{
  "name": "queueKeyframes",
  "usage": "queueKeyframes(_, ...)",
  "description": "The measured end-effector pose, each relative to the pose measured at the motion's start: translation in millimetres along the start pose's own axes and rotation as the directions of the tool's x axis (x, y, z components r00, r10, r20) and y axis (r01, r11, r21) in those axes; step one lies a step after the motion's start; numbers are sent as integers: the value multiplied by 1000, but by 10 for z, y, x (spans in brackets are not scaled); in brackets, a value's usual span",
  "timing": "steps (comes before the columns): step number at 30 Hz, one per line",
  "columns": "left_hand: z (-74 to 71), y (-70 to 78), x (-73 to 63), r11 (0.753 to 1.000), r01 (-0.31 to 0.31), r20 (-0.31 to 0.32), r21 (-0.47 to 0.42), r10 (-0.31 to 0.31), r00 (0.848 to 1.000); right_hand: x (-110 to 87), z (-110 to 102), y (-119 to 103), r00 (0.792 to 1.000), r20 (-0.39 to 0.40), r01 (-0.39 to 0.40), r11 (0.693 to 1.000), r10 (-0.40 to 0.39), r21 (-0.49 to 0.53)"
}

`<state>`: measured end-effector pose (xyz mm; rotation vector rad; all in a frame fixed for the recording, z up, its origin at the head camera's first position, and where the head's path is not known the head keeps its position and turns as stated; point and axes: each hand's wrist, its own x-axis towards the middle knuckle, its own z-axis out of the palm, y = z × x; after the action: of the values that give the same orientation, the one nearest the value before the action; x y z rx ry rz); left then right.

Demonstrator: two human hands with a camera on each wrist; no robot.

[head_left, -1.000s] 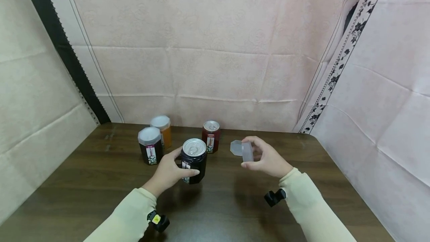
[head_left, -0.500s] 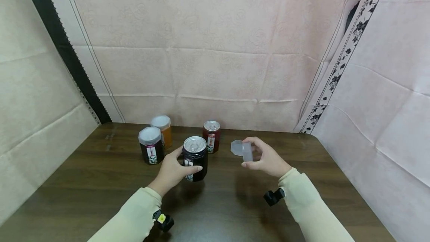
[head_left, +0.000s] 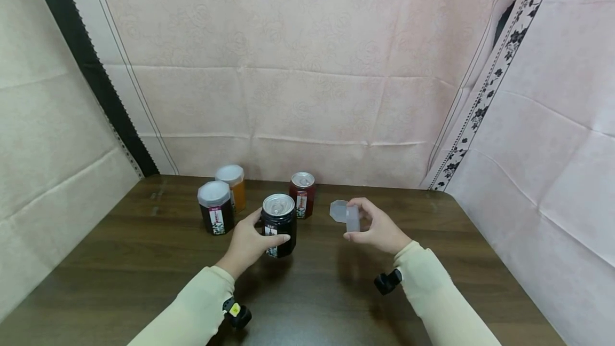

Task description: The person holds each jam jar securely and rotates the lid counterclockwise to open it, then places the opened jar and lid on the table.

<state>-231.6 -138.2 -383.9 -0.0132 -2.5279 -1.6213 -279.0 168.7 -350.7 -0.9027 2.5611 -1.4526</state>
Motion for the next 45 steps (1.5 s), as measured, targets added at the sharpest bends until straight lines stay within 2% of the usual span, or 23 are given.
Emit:
queueKeyframes(14,61,-3,70,1000,10,-14,6,-10,1000,27,28,83,1000,-1,-11,999,11,33)
queueKeyframes(20,97,7,116,1000,-1,-28,-10,1,1000,43,34,119,999,-25,-26,997,28,70)
queueKeyframes(28,157,6,153,1000,-7,-54,-21,6,999,64,73,165,996,-64,-54,997,58,58)
queueKeyframes(45,340,-71,247,998,35,-155,-43,-41,987,114,161,275,989,-120,-78,995,84,56)
